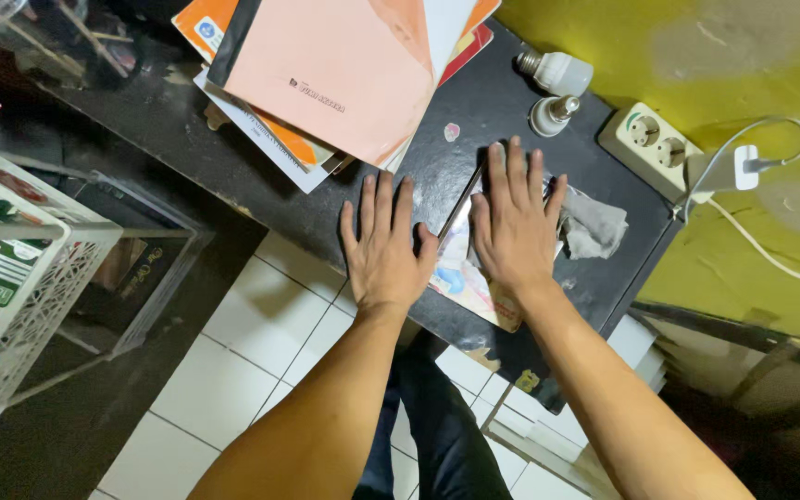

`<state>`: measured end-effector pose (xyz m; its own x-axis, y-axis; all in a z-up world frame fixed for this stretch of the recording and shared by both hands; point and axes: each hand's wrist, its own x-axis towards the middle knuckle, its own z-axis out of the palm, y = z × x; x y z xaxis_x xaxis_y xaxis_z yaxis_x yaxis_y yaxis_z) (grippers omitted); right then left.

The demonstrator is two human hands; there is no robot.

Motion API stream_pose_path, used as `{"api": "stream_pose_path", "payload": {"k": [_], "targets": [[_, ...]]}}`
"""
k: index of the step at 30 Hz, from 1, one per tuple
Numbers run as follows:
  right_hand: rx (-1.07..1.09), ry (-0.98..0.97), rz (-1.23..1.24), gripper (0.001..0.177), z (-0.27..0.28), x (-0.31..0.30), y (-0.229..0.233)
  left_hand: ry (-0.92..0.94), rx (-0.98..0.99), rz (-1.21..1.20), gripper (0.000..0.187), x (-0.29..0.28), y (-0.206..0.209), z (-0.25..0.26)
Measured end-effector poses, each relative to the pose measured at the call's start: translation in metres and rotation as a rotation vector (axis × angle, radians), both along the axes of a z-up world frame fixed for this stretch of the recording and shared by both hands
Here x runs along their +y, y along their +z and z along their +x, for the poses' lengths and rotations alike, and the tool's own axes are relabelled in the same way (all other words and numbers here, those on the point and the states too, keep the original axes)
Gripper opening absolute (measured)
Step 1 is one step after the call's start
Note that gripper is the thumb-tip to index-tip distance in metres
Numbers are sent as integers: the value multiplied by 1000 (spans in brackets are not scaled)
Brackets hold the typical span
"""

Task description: The person cleans a stack of magazines and a book by hand using a cloth.

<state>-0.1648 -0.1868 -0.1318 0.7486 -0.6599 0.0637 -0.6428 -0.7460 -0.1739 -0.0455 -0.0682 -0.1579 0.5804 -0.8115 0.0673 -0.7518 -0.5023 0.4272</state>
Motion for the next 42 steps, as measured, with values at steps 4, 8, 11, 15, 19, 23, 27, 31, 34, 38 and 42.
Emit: {"api": "stream_pose_path", "payload": {"k": [4, 8, 11, 15, 19, 23, 27, 31, 34, 38, 42], "targets": [[-33, -93, -15, 58, 4, 12, 0, 12, 37, -35, 64, 1, 6, 0], [23, 132, 134, 59, -30, 56, 14, 13, -35, -3, 63, -1, 1, -1], [27, 97, 83, 59, -40, 34, 12, 16, -15, 8, 64, -1, 0, 0], [-53, -143, -9, 57, -3, -21, -9, 23, -3, 21, 65, -2, 2, -1], [-155, -41, -12, 59, 17, 11, -8, 14, 5, -10, 65, -1, 6, 0], [-53, 47, 66, 57, -9, 59, 11, 16, 12, 5, 65, -2, 4, -2], [-23, 93, 76, 59, -19, 38, 13, 15, 9, 2, 67, -1, 3, 1], [-65, -140, -1, 55, 3, 15, 7, 16, 38, -7, 66, -2, 4, 1], [-104, -88, 9, 54, 5, 29, 7, 12, 33, -7, 65, -2, 4, -1], [-56, 166, 108, 57, -21, 31, 12, 5, 7, 18, 64, 0, -1, 0], [-66, -254, -29, 55, -18, -2, 4, 21, -19, -3, 63, 0, -1, 0]]}}
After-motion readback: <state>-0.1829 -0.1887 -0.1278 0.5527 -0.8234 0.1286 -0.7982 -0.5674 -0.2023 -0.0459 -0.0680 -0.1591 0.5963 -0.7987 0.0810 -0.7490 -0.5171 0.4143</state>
